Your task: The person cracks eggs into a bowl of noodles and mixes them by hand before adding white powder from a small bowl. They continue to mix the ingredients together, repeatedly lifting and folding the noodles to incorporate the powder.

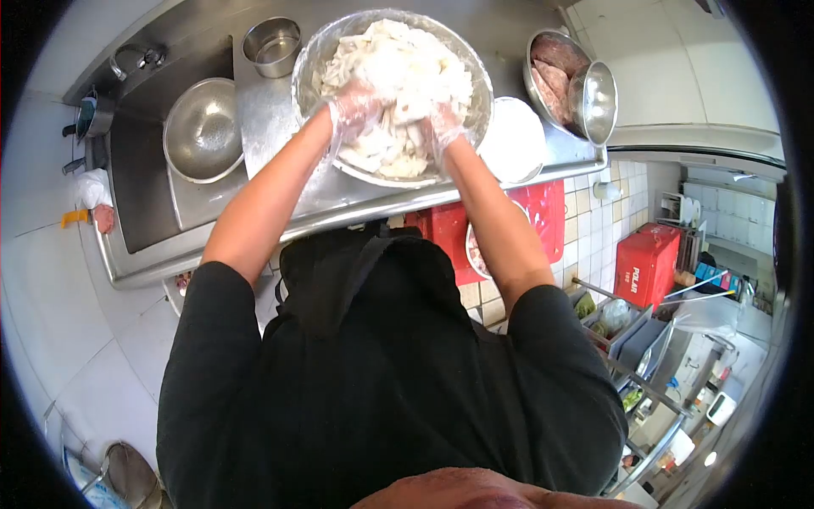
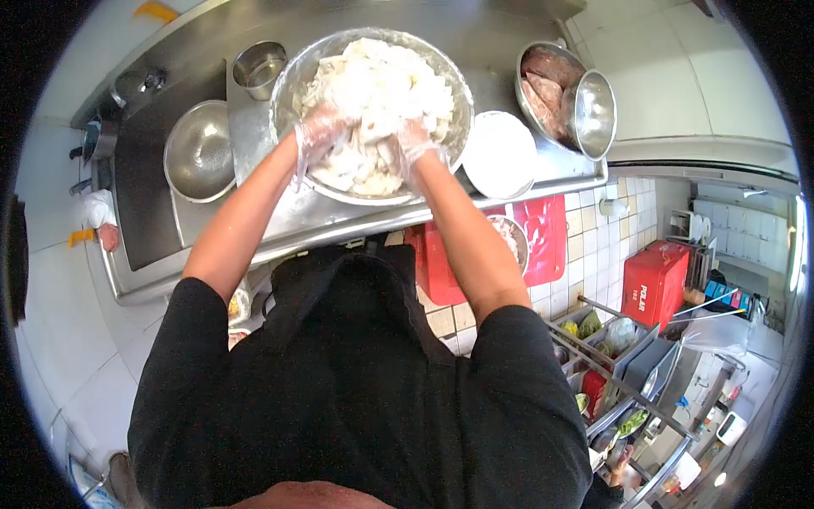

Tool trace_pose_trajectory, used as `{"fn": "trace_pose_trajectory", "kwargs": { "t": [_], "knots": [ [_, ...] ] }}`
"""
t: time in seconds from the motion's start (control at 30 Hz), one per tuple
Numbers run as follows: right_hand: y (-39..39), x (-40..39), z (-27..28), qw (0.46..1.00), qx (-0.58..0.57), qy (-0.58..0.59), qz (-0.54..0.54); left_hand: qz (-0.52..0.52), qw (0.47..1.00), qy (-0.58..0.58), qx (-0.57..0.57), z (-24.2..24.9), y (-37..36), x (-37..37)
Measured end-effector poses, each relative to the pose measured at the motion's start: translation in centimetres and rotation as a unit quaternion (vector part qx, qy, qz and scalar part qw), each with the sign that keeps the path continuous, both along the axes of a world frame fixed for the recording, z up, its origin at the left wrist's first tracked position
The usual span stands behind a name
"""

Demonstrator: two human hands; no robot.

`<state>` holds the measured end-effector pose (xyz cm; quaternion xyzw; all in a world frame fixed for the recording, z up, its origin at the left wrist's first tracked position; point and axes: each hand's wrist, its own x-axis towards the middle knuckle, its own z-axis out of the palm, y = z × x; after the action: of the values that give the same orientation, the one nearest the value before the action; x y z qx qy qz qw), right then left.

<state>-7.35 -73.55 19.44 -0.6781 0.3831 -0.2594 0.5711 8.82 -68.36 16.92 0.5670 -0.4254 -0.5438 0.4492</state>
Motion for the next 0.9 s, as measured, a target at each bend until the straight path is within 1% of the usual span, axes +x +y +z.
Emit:
{"fn": "trace_pose_trajectory", "kwargs": {
  "t": [0.03,0.07,0.1,0.13,0.17,0.2,0.23,0.27,0.3,0.33,0.37,0.4,0.43,0.47,0.5,0.53,0.57,0.67,0.7,0.77,0.8,0.83,0.87,0.9],
  "knots": [
    [-1.0,-0.1,0.3,0.992,-0.107,0.054,0.027,0.022,0.998,0.062,-0.004,1.3,0.1,0.3],
    [-1.9,-0.2,0.7,0.965,-0.226,0.120,0.059,0.019,0.997,-0.054,-0.054,2.8,-0.2,0.8],
    [-2.9,-0.4,1.1,0.918,-0.332,0.196,0.093,0.017,0.980,-0.169,-0.104,4.5,-0.6,1.4],
    [-3.7,-0.7,1.6,0.859,-0.417,0.265,0.135,0.016,0.947,-0.281,-0.154,5.3,-1.0,2.0],
    [-4.6,-1.2,2.1,0.796,-0.476,0.325,0.185,-0.018,0.942,-0.311,-0.124,5.4,-1.5,2.5],
    [-5.3,-1.8,2.5,0.727,-0.496,0.392,0.267,-0.052,0.934,-0.341,-0.093,5.3,-2.0,3.1],
    [-5.6,-2.4,2.9,0.669,-0.478,0.447,0.351,-0.087,0.923,-0.370,-0.060,5.3,-2.0,3.5],
    [-5.3,-3.3,3.2,0.628,-0.443,0.482,0.421,-0.124,0.866,-0.466,-0.128,4.8,-0.8,3.5],
    [-4.1,-3.8,3.3,0.616,-0.400,0.508,0.451,-0.159,0.795,-0.553,-0.192,4.1,1.4,3.0],
    [-2.9,-4.4,3.5,0.601,-0.354,0.533,0.478,-0.198,0.745,-0.609,-0.187,3.1,2.2,2.4],
    [-1.9,-4.6,3.6,0.623,-0.356,0.523,0.460,-0.236,0.691,-0.658,-0.186,2.2,2.9,1.9],
    [-0.8,-4.8,3.6,0.643,-0.357,0.513,0.443,-0.281,0.667,-0.680,-0.115,1.1,2.9,0.9],
    [0.0,-4.8,3.4,0.662,-0.357,0.501,0.428,-0.303,0.668,-0.677,-0.062,1.5,2.8,-0.1],
    [0.5,-4.8,3.0,0.669,-0.372,0.491,0.416,-0.323,0.665,-0.673,-0.009,1.9,2.8,-1.0],
    [1.1,-4.8,2.5,0.675,-0.386,0.482,0.404,-0.322,0.690,-0.648,0.024,4.7,2.6,-1.8],
    [1.6,-4.5,2.0,0.681,-0.400,0.472,0.393,-0.319,0.714,-0.621,0.057,5.9,2.6,-2.3],
    [1.9,-3.3,1.3,0.699,-0.318,0.525,0.367,-0.274,0.738,-0.615,0.036,3.5,2.3,-2.2],
    [2.2,-2.4,-1.3,0.690,-0.313,0.559,0.336,-0.203,0.783,-0.587,0.014,1.8,1.7,-2.4],
    [2.2,-2.4,-2.0,0.744,-0.308,0.510,0.301,-0.251,0.777,-0.576,0.040,1.2,1.1,-1.9],
    [1.2,-1.5,-4.2,0.759,-0.244,0.521,0.306,-0.343,0.758,-0.549,0.085,0.1,-0.4,-0.9],
    [0.8,-1.0,-4.1,0.764,-0.214,0.525,0.307,-0.266,0.843,-0.447,0.135,-0.4,-0.3,-0.8],
    [1.6,-1.3,-2.2,0.817,-0.170,0.480,0.271,-0.183,0.906,-0.335,0.181,-0.9,-0.1,-0.7],
    [1.5,-2.1,-3.5,0.808,-0.237,0.457,0.286,-0.099,0.946,-0.213,0.223,-1.4,0.4,-0.7],
    [1.4,-3.4,-5.9,0.794,-0.304,0.433,0.299,0.031,0.968,0.003,0.248,-1.1,1.9,-1.0]
  ]
}}
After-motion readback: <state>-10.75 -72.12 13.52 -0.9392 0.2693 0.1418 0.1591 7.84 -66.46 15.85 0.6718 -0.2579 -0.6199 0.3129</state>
